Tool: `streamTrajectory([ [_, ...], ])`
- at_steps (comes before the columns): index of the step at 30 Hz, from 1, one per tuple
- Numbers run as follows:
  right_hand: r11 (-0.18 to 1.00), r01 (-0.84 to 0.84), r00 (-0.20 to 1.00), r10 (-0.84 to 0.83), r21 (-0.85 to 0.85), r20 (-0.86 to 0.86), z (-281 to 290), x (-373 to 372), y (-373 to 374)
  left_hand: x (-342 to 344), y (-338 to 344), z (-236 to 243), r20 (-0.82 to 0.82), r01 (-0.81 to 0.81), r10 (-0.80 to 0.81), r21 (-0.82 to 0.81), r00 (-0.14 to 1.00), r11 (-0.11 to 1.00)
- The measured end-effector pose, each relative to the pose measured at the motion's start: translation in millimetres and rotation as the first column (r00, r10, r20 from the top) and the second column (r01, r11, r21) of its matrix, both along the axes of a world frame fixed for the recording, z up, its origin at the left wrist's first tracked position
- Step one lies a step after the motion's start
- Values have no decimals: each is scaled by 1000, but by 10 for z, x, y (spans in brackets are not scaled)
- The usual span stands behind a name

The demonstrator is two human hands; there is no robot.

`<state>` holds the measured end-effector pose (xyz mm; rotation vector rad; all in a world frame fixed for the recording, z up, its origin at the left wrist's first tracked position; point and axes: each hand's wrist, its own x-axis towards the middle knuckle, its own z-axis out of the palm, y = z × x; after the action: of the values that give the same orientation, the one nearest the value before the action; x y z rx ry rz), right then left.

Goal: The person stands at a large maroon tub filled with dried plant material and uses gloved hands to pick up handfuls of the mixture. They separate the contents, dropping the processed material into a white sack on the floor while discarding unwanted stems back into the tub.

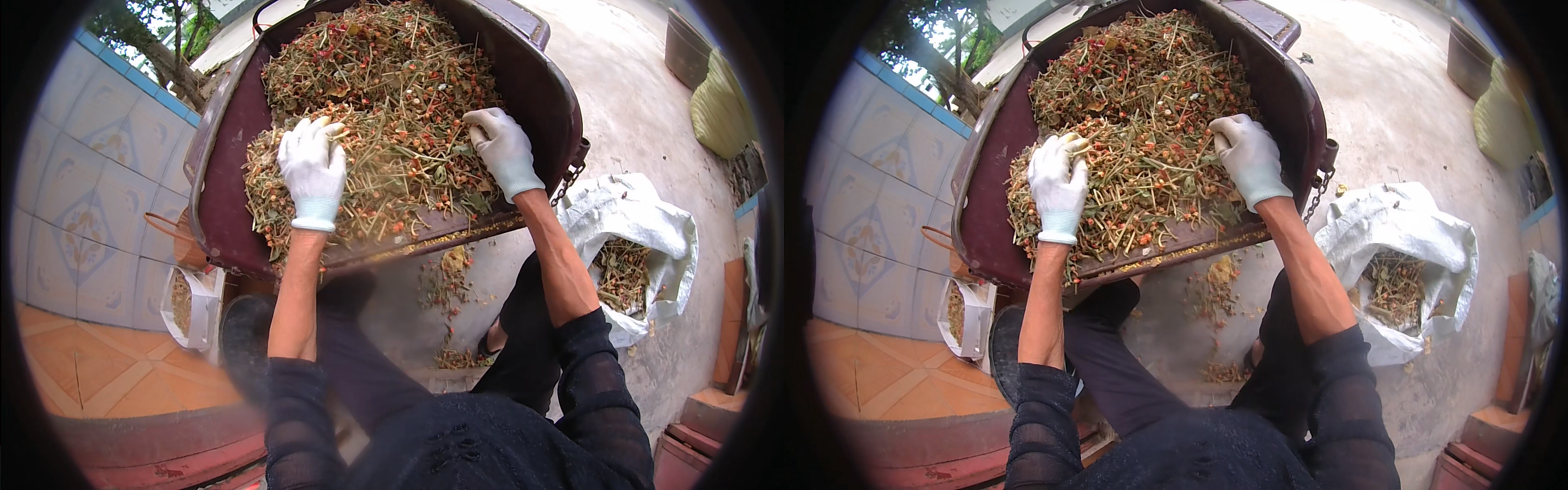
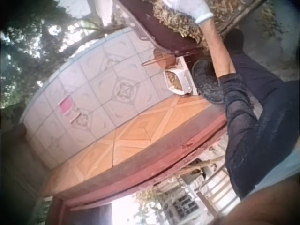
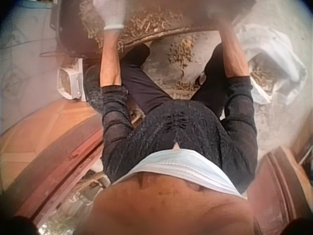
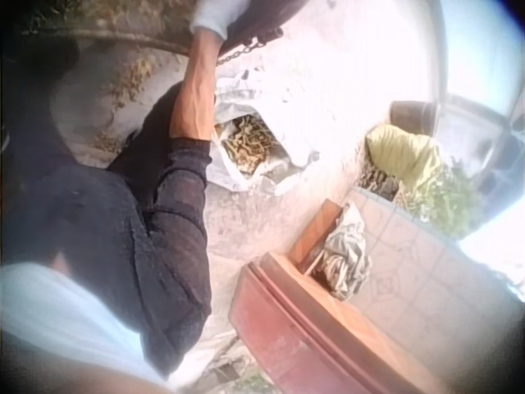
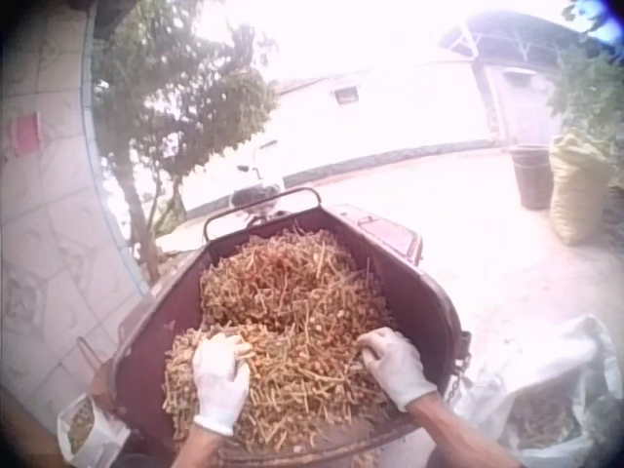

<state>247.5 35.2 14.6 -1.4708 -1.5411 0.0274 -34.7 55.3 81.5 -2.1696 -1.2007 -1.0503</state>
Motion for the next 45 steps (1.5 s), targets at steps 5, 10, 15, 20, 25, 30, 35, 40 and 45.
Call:
streamTrajectory([
  [5, 999, -48, 997, 48, 8, -59, 23, -127, 17, 655, -388, -551, -299, 215, -292, -264, 909, 940],
  [10, 997, -71, 996, 70, -10, -56, -14, -157, 19, 646, 108, -597, -405, 137, -228, -241, 886, 961],
  [15, 991, -99, 993, 93, -86, -69, -23, -140, 15, 236, 244, -228, -470, 78, -177, -222, 865, 972],
  [20, 985, -121, 992, 117, -123, -38, 10, -222, 0, 9, 344, -102, -521, 102, -180, -175, 835, 979],
  [25, 984, -124, 992, 123, -129, -21, -1, -241, -18, -206, 458, 83, -480, 125, -160, -103, 863, 987],
  [30, 986, -133, 991, 133, -98, -11, 12, -287, 0, -383, 591, 174, -451, 134, -166, -102, 877, 986],
  [35, 986, -151, 988, 151, -69, -6, 15, -370, 29, -545, 677, 300, -161, -37, 0, -227, 987, 973],
  [40, 984, -165, 986, 165, -61, -15, 5, -381, 50, -791, 754, 312, 164, 34, 28, -364, 986, 931],
  [45, 983, -180, 984, 181, -24, 8, -21, -493, 89, -1110, 680, 180, 392, 84, 141, -503, 909, 860],
])
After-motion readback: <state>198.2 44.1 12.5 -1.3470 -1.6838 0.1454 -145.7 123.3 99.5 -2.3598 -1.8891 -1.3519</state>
